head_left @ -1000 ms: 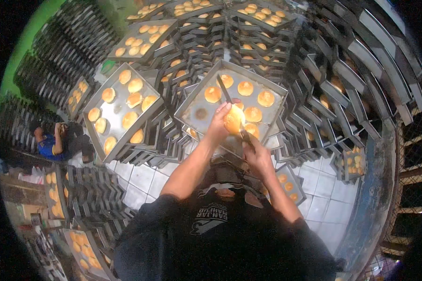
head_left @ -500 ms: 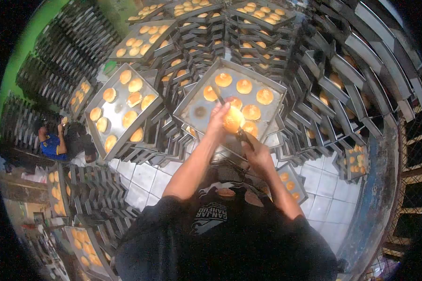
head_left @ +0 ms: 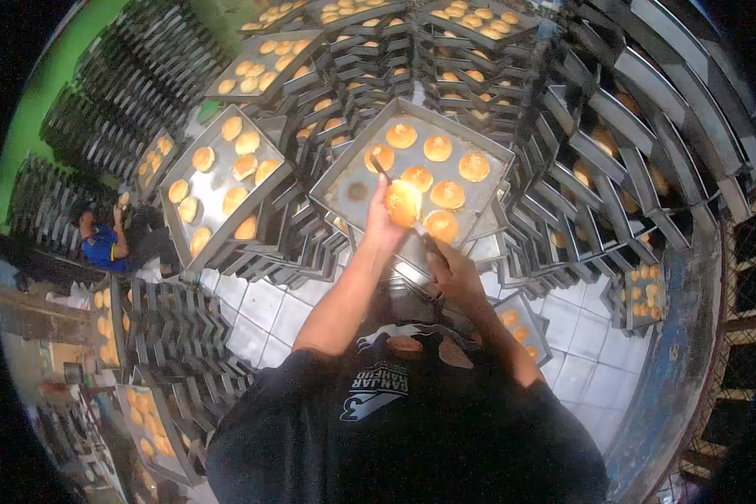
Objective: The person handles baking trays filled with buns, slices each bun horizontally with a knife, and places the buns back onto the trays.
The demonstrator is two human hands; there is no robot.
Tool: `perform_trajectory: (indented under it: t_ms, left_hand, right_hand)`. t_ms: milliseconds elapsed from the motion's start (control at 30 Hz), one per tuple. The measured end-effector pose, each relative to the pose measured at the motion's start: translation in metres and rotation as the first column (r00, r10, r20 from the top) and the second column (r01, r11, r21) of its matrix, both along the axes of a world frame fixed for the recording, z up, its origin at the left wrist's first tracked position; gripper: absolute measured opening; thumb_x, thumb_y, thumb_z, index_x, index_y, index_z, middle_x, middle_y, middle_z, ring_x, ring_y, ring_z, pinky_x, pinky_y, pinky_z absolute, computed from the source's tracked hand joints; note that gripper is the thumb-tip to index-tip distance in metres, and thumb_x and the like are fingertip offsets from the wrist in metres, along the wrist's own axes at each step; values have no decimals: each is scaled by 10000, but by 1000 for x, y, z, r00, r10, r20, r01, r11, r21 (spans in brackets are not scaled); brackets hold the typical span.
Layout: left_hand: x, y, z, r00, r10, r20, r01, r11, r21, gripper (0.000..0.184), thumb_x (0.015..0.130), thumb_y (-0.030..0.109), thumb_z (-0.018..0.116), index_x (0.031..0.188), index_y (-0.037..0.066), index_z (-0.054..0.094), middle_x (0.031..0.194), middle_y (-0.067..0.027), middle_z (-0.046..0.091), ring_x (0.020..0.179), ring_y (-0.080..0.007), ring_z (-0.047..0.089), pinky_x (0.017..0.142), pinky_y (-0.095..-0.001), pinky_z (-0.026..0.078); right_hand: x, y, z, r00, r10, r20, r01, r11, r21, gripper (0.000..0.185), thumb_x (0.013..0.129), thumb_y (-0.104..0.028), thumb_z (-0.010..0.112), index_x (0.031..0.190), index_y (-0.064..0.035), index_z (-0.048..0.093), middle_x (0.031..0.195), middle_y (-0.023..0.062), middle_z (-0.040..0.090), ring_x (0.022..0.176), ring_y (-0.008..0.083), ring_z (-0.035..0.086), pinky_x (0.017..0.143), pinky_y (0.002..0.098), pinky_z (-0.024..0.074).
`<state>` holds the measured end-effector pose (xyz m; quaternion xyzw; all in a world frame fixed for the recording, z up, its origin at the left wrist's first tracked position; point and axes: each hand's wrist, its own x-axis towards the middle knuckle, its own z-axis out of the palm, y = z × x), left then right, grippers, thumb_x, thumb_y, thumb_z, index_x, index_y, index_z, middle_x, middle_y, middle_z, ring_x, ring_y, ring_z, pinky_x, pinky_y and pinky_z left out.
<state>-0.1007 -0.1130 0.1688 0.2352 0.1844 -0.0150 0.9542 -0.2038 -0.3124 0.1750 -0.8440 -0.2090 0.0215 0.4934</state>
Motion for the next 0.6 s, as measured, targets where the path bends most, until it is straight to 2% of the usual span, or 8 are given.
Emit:
perform_trajectory:
  t_ms: [133, 200, 233, 300, 333, 400, 533, 600]
  left_hand:
    - [-2, 30, -5, 998, 12, 59, -11, 1000, -14, 475, 961, 577, 583, 1052, 114, 638, 970, -59, 704, 918, -237, 681, 857, -431, 554]
    - [-10, 28, -9, 998, 26, 48, -26, 1000, -2, 524, 965, 605, 552, 1079, 102, 640, 1001, -60, 712, 953, -247, 685, 893, -440, 548]
    - [-17, 21, -3, 999, 38, -2, -38, 999, -11, 514, 969, 598, 550, 1080, 106, 652, 1003, -49, 721, 936, -233, 694, 867, -414, 560]
    - [-18, 10, -1, 992, 95, -86, -96, 995, -9, 566, 974, 637, 501, 1108, 113, 665, 1063, -39, 731, 971, -221, 698, 892, -389, 555]
    - [-16, 13, -3, 992, 89, -91, -90, 996, -10, 566, 974, 637, 501, 1108, 113, 665, 1063, -39, 731, 971, -221, 698, 892, -389, 555]
    - [-6, 23, -9, 978, 45, -201, -57, 997, -51, 609, 980, 662, 456, 1126, 109, 664, 1087, -49, 728, 1007, -228, 689, 937, -413, 532]
    - [30, 71, -35, 983, 99, -157, -103, 995, -15, 649, 975, 685, 437, 1157, 101, 651, 1110, -70, 721, 1024, -254, 682, 956, -446, 517]
    - [48, 101, -49, 975, 86, -205, -77, 996, 52, 696, 980, 687, 422, 1260, 77, 606, 1199, -93, 683, 1074, -273, 653, 999, -459, 488]
  right_hand:
    - [-24, -20, -3, 997, 6, -77, -5, 1000, 14, 432, 1010, -222, 549, 1414, -69, 536, 737, 104, 628, 696, 206, 624, 674, 356, 509]
    - [-28, -21, 0, 944, 43, -328, -26, 998, 56, 435, 1009, -230, 554, 1411, -65, 537, 807, 120, 653, 721, 238, 638, 692, 382, 516]
    - [-21, -14, -15, 942, 42, -332, -23, 998, 58, 435, 1009, -230, 554, 1411, -65, 537, 807, 120, 653, 721, 238, 638, 692, 382, 516]
    - [-1, 12, -51, 1000, -13, 19, 13, 999, 46, 431, 1011, -227, 553, 1405, -55, 538, 872, 139, 662, 701, 235, 639, 679, 375, 516]
    - [8, 24, -47, 1000, -19, 14, 19, 999, 44, 431, 1011, -227, 553, 1405, -55, 538, 872, 139, 662, 701, 235, 639, 679, 375, 516]
    - [27, 48, -42, 976, 5, -218, 13, 997, 79, 454, 982, -318, 544, 1345, -47, 575, 1141, 307, 645, 1077, 487, 619, 936, 534, 476]
    - [32, 60, -28, 967, 5, -254, 3, 999, 33, 442, 979, -311, 554, 1321, -34, 591, 1133, 299, 656, 1076, 449, 637, 927, 511, 482]
    - [23, 38, -2, 927, 89, -365, -75, 996, 52, 422, 983, -294, 570, 1314, -33, 602, 1085, 244, 688, 1004, 373, 657, 900, 458, 499]
